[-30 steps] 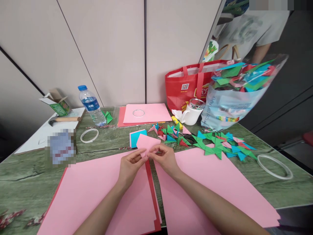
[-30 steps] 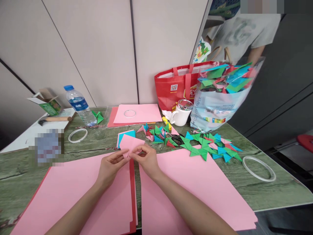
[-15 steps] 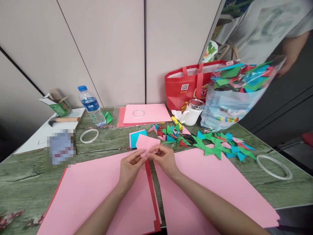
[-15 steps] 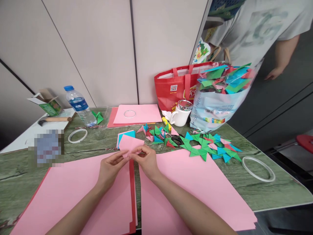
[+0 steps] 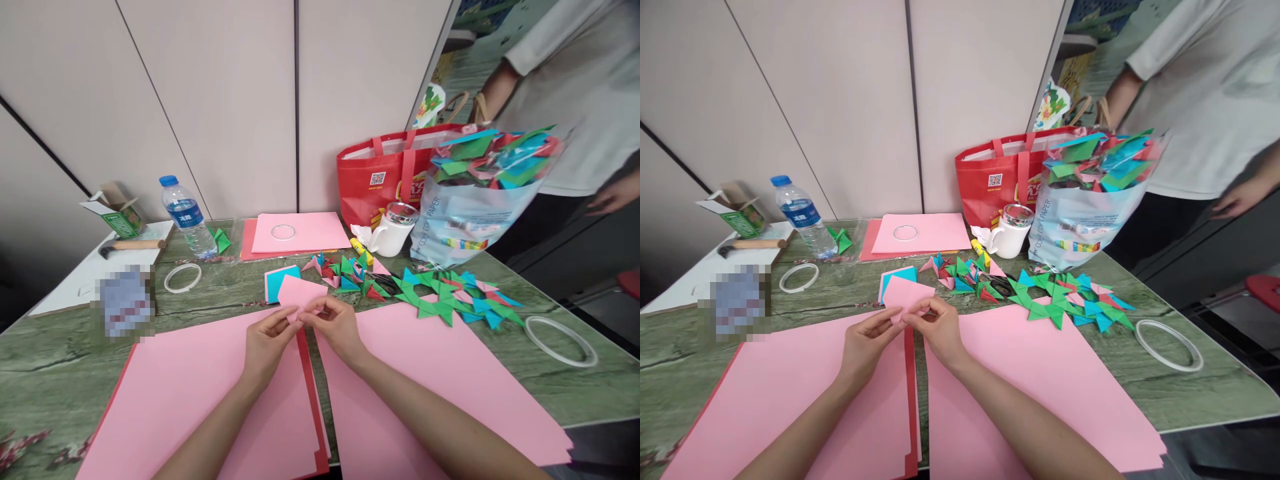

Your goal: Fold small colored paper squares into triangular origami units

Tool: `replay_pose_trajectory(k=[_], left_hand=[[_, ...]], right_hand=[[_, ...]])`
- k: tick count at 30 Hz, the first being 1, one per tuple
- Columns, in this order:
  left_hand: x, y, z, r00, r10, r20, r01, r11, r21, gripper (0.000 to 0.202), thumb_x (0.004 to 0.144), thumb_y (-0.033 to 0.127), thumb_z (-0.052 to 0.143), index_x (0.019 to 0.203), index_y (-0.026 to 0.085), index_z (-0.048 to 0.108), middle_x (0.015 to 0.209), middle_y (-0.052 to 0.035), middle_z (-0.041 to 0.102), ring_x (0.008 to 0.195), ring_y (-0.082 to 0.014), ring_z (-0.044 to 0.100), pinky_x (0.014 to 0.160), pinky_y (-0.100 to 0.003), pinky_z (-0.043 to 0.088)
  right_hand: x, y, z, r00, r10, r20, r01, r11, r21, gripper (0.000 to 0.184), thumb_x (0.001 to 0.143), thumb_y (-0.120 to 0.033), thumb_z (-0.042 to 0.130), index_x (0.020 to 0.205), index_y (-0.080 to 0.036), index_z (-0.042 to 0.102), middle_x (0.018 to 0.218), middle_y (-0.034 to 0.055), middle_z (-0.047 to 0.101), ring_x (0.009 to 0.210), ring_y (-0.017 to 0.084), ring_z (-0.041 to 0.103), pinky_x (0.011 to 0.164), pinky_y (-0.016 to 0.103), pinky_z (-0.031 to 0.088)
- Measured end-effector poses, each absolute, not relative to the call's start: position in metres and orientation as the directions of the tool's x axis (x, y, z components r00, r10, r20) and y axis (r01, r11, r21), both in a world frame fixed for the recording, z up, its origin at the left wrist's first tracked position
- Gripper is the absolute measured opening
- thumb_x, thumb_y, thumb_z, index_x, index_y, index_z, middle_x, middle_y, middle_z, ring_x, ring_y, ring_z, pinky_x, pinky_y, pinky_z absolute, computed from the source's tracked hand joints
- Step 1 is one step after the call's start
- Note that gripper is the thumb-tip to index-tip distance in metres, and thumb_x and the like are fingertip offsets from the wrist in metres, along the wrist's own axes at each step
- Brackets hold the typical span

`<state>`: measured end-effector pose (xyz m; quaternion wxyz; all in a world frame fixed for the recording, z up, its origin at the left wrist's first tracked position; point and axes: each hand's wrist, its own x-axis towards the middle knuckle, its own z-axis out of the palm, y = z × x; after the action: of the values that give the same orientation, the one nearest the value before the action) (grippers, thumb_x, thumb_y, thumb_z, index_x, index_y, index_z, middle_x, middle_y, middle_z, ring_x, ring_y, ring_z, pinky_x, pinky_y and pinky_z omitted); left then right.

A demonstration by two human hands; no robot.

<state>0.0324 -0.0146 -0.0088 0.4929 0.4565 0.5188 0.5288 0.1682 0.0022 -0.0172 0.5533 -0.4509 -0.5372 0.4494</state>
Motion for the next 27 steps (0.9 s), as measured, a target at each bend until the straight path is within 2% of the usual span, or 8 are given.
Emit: replay_pose_trajectory(k=[7,12,15,20,23,27], left_hand=[[0.0329,-0.0149,-0.0084,-0.098,0.995,-0.020,-0.044,0.016,0.999,0.029,0.057,0.025,0.074,0.084,0.016,0.071,0.060,0.0009,0.064,0.058,-0.0128,0.058,0.061,-0.024,0.051],[0.0322,-0.0141,-0.0070,-0.053,0.996,0.069,-0.018,-0.070,0.997,0.017,0.060,0.025,0.071,0.075,0.016,0.071,0.076,-0.0044,0.069,0.072,-0.0189,0.063,0.069,-0.029,0.053],[0.0312,-0.0133,-0.0068,-0.018,0.998,0.058,-0.016,-0.059,0.998,0.019,0.061,0.026,0.070,0.077,0.016,0.071,0.078,-0.0055,0.070,0.074,-0.0200,0.064,0.070,-0.030,0.053],[0.0307,-0.0128,-0.0056,-0.013,1.000,0.007,-0.030,-0.008,1.000,0.021,0.059,0.025,0.072,0.078,0.016,0.071,0.080,-0.0051,0.070,0.075,-0.0196,0.064,0.072,-0.029,0.053],[0.0298,-0.0121,-0.0061,-0.052,0.999,0.012,0.001,-0.012,1.000,0.024,0.059,0.027,0.072,0.080,0.016,0.072,0.081,-0.0051,0.070,0.072,-0.0187,0.064,0.069,-0.028,0.053],[0.0277,-0.0107,-0.0101,-0.094,0.995,0.037,0.029,-0.034,0.999,0.025,0.059,0.027,0.072,0.081,0.017,0.072,0.077,-0.0043,0.069,0.065,-0.0155,0.061,0.061,-0.025,0.051]], right_hand=[[0.1672,0.0029,-0.0181,0.023,0.982,0.189,-0.024,0.190,-0.982,0.017,0.061,-0.032,0.070,0.066,-0.017,0.063,0.066,0.0019,0.060,0.062,0.015,0.055,0.060,0.027,0.046],[0.1676,0.0027,-0.0176,0.014,0.984,0.178,-0.049,0.178,-0.983,0.017,0.062,-0.032,0.068,0.064,-0.017,0.062,0.064,0.0016,0.059,0.061,0.015,0.055,0.058,0.026,0.046],[0.1671,0.0034,-0.0190,0.010,0.987,0.160,-0.085,0.160,-0.983,0.019,0.060,-0.031,0.069,0.066,-0.017,0.059,0.064,0.0004,0.057,0.061,0.014,0.054,0.057,0.026,0.046],[0.1656,0.0052,-0.0221,0.049,0.989,0.137,-0.139,0.142,-0.980,0.030,0.054,-0.026,0.073,0.073,-0.018,0.051,0.066,-0.0029,0.050,0.060,0.011,0.051,0.053,0.023,0.047],[0.1656,0.0062,-0.0212,0.010,0.991,0.131,-0.169,0.130,-0.977,0.036,0.055,-0.027,0.073,0.080,-0.019,0.049,0.072,-0.0010,0.055,0.066,0.013,0.056,0.058,0.025,0.050],[0.1668,0.0081,-0.0194,-0.053,0.995,0.087,-0.254,0.071,-0.965,0.058,0.055,-0.025,0.074,0.102,-0.021,0.040,0.087,0.0038,0.063,0.077,0.018,0.062,0.069,0.032,0.052]])
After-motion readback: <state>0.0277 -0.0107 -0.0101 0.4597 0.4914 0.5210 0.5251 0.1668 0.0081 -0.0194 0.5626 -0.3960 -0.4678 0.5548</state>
